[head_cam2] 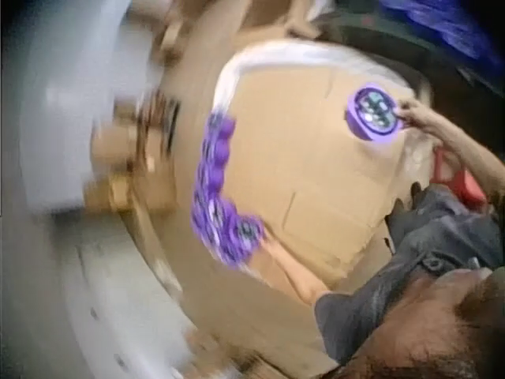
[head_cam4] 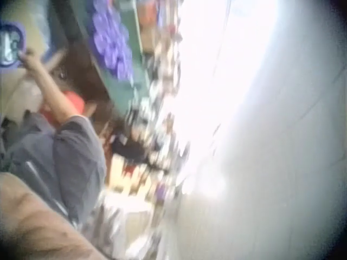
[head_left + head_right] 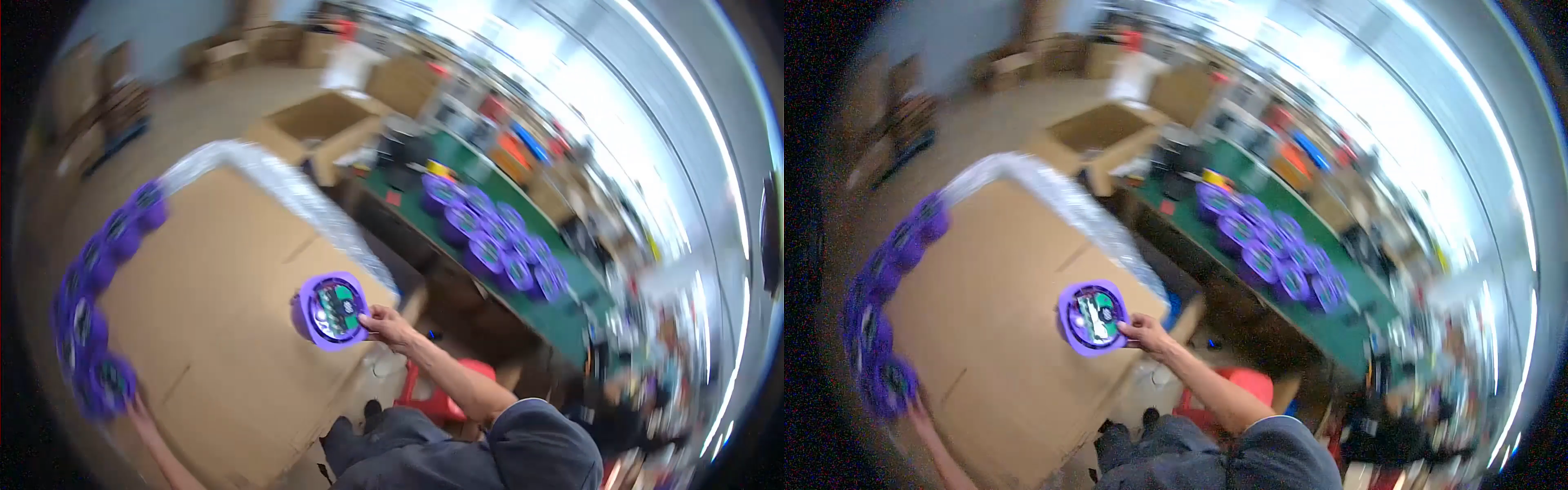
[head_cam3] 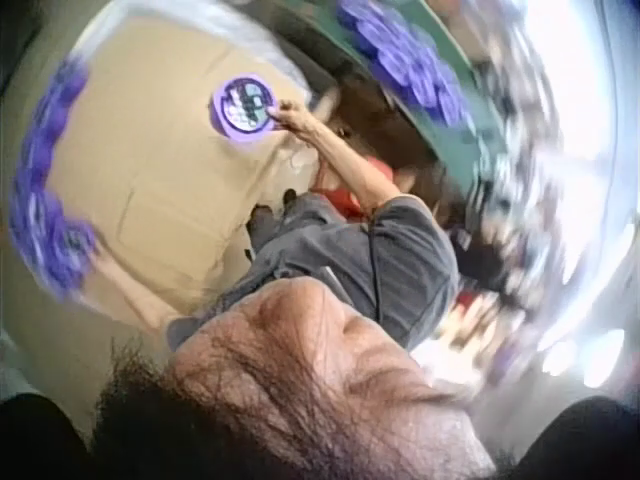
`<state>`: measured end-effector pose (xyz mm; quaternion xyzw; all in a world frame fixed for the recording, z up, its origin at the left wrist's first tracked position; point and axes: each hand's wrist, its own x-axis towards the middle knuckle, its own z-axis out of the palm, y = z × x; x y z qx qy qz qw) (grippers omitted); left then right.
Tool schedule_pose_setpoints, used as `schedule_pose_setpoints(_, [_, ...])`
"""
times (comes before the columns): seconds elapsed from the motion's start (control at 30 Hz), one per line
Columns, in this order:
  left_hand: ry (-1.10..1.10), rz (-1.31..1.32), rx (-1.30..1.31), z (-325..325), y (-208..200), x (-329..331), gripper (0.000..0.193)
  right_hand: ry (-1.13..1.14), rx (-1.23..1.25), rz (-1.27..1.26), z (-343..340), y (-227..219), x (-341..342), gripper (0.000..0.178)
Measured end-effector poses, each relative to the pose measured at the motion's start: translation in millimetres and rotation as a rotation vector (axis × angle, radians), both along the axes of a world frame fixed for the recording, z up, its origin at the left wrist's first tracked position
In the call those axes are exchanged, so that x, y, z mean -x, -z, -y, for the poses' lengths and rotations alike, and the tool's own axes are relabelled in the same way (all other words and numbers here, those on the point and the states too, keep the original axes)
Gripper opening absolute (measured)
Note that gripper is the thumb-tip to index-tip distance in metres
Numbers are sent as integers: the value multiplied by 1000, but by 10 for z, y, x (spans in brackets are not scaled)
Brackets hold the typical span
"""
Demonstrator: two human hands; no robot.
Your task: The person assembles components into purple plastic housings by hand, using a handheld power screwdriver to secure circuit boards, blue caps, and cooling fans into the housings.
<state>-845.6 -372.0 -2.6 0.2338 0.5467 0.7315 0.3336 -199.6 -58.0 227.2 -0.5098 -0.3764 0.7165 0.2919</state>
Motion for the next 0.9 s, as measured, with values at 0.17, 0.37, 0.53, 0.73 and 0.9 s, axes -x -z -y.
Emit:
schedule_pose_setpoints(0.17, [104, -6, -110, -276, -178, -22, 39, 655, -13, 274, 802, 48, -2353, 18])
schedule_pose_setpoints(0.37, [351, 130, 29, -1485, -1158, -1311, 40, 1377, 31, 99, 1152, 960, -4221, 20])
schedule_pose_setpoints(0.53, [381, -174, 94, -1607, -2499, -3834, 41, 1607, 56, -39, 683, 1123, -5044, 26])
schedule_pose_setpoints(0.73, [470, 157, 203, -1198, -2116, -5099, 39, 1676, 157, -36, 71, 1368, -5629, 25])
schedule_pose_setpoints(0.9, [527, 418, 459, -945, -2303, -6288, 41, 1568, 78, -234, -87, 1378, -5842, 35])
